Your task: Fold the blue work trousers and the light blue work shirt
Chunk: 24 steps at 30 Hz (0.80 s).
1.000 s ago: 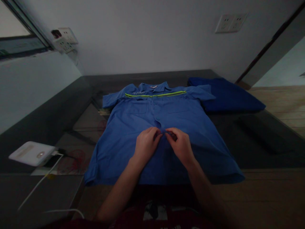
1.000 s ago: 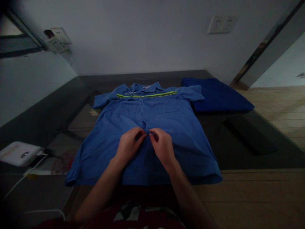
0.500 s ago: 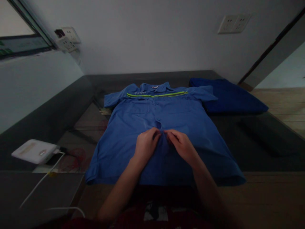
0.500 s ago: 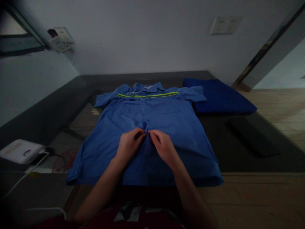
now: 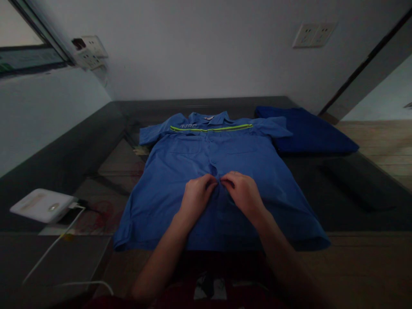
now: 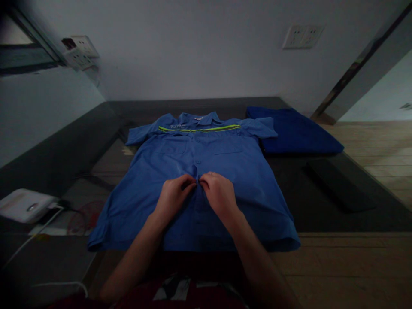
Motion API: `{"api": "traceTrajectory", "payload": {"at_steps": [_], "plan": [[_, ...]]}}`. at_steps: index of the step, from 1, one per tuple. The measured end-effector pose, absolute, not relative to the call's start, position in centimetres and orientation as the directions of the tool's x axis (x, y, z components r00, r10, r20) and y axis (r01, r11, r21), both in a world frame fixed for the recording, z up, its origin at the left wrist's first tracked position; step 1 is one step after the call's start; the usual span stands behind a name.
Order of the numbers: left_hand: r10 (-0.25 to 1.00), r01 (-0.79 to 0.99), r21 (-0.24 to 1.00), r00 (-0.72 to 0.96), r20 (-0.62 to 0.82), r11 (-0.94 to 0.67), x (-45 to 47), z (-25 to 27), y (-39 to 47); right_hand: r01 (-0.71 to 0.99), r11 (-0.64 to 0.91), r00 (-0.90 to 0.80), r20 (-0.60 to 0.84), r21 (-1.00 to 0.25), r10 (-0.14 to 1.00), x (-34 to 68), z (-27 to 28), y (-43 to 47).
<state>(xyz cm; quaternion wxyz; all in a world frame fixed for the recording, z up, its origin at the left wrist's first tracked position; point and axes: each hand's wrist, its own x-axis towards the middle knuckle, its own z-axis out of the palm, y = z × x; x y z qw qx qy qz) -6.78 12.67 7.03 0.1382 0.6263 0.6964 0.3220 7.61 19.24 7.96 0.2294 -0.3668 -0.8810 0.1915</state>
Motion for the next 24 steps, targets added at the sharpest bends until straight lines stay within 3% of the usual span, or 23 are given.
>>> {"api": "traceTrajectory", "payload": {"at_steps": [7,16,24], "plan": [[0.975,0.812,0.584,-0.114,0.189,-0.018,-7.00,6.78,12.67,0.507,0.720,-0.746,0.178,-0.473,0.642,7.52,8.47,20.21],[0.959,0.504,0.863,-0.255,0.121,0.024,-7.00,6.49,12.59,0.542,0.716,-0.716,0.204,-0.439,0.667,7.17,7.66,19.87],[0.953,0.424,0.904,-0.293,0.078,0.056,-6.78,6.84,12.62,0.536,0.754,-0.737,0.226,-0.381,0.638,6.95,7.67,19.41]]}}
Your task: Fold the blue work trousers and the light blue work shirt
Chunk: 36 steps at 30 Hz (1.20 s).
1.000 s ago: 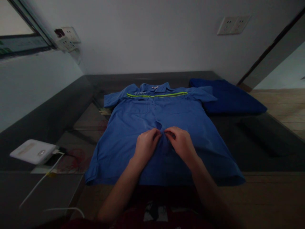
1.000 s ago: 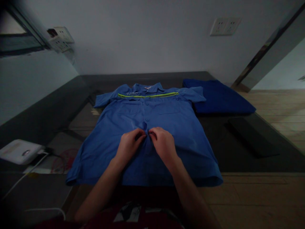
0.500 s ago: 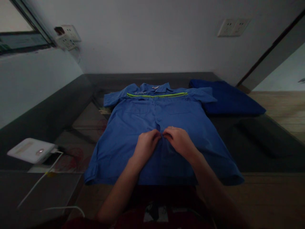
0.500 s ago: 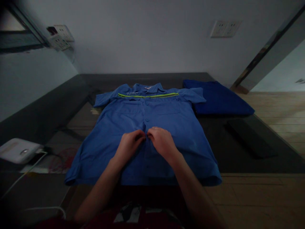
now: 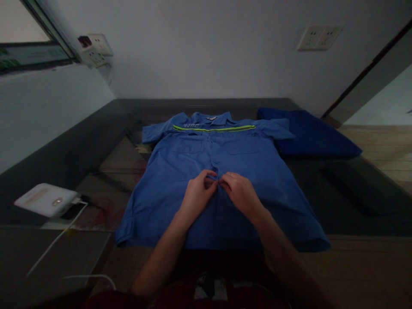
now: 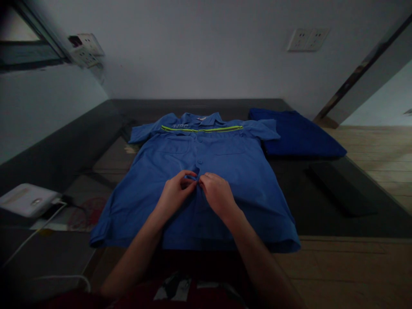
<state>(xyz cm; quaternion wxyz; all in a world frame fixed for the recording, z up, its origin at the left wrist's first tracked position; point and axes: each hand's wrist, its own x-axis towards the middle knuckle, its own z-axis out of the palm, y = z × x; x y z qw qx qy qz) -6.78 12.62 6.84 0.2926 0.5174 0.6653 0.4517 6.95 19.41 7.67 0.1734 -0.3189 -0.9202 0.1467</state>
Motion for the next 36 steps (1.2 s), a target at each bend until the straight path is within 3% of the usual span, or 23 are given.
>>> {"api": "traceTrajectory", "payload": {"at_steps": [9,22,36], "plan": [[0.944,0.442,0.896,-0.309,0.118,0.033,-6.78,6.70,12.62,0.533,0.776,-0.732,0.276,-0.337,0.623,6.84,7.31,19.12],[0.938,0.450,0.893,-0.301,0.170,-0.018,-6.58,6.98,12.45,0.430,0.731,-0.643,0.389,-0.530,0.660,7.51,6.82,19.09],[0.941,0.364,0.931,-0.304,0.151,-0.032,-6.77,6.62,12.68,0.418,0.749,-0.652,0.404,-0.514,0.642,7.59,7.58,18.88]]}}
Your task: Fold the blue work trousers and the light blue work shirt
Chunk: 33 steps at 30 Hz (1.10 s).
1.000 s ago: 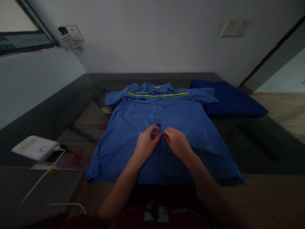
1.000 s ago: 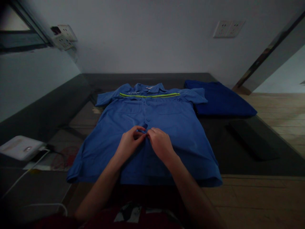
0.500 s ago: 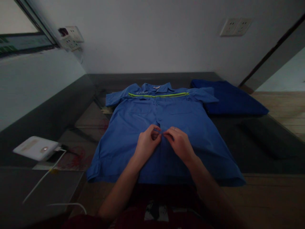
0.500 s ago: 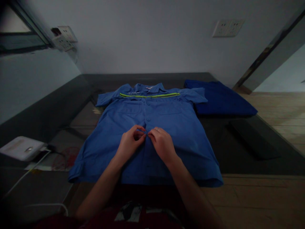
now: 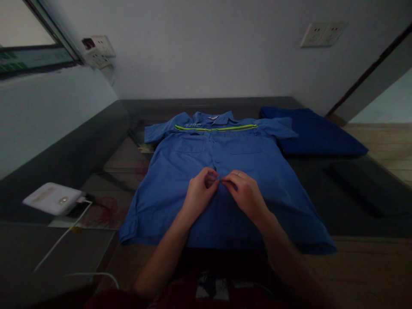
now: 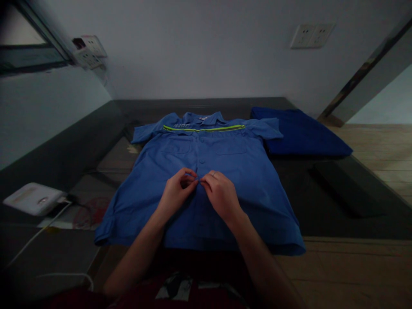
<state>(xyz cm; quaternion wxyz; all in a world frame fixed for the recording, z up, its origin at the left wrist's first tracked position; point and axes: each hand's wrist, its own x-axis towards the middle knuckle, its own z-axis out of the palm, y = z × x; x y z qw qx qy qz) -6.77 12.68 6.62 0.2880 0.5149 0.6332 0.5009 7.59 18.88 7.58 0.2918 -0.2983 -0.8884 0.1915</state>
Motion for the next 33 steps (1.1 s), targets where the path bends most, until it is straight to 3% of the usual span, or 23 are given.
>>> {"api": "traceTrajectory", "payload": {"at_steps": [18,28,33], "plan": [[0.929,0.319,0.947,-0.341,0.142,-0.027,-6.91,6.66,12.66,0.450,0.700,-0.582,0.413,-0.555,0.701,7.32,8.08,18.53],[0.943,0.266,0.964,-0.317,0.100,-0.012,-6.88,6.75,12.68,0.370,0.650,-0.556,0.402,-0.664,0.728,7.37,7.57,19.15],[0.958,0.321,0.947,-0.263,0.118,-0.029,-6.80,6.69,12.71,0.324,0.627,-0.521,0.420,-0.708,0.743,7.32,7.12,19.26]]}}
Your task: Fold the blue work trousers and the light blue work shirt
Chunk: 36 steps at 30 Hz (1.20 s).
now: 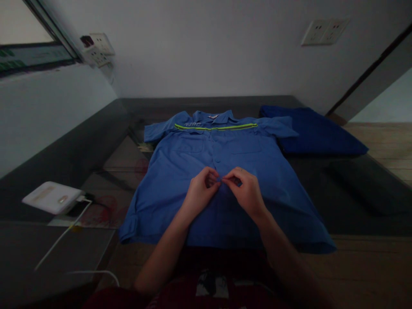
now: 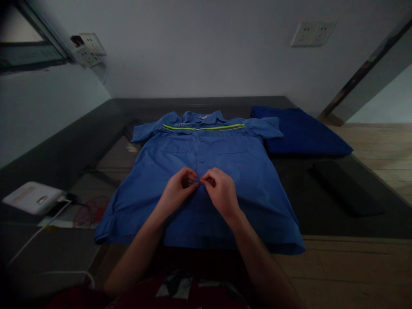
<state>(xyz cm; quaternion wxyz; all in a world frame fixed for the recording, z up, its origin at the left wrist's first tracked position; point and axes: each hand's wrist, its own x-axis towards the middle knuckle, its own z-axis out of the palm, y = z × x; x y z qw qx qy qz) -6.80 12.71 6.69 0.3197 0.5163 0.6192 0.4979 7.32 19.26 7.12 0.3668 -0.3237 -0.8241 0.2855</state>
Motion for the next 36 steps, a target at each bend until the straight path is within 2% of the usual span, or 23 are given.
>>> {"api": "traceTrajectory", "payload": {"at_steps": [19,24,27,30,36], "plan": [[0.971,0.442,0.897,-0.215,0.104,0.001,-6.64,6.43,12.50,0.262,0.604,-0.526,0.413,-0.753,0.744,7.37,6.90,19.42],[0.959,0.381,0.923,-0.278,0.058,0.054,-6.69,6.49,12.68,0.228,0.584,-0.494,0.425,-0.779,0.759,7.44,7.12,19.39],[0.956,0.441,0.892,-0.292,0.041,0.097,-6.70,6.64,12.68,0.225,0.561,-0.487,0.407,-0.797,0.773,7.50,7.17,19.43],[0.968,0.510,0.857,-0.243,0.064,0.071,-6.68,6.81,12.59,0.228,0.537,-0.479,0.386,-0.813,0.788,7.53,7.12,19.49],[0.978,0.454,0.891,-0.190,0.089,0.007,-6.70,6.90,12.54,0.243,0.510,-0.470,0.360,-0.825,0.806,7.50,6.95,19.43]]}}
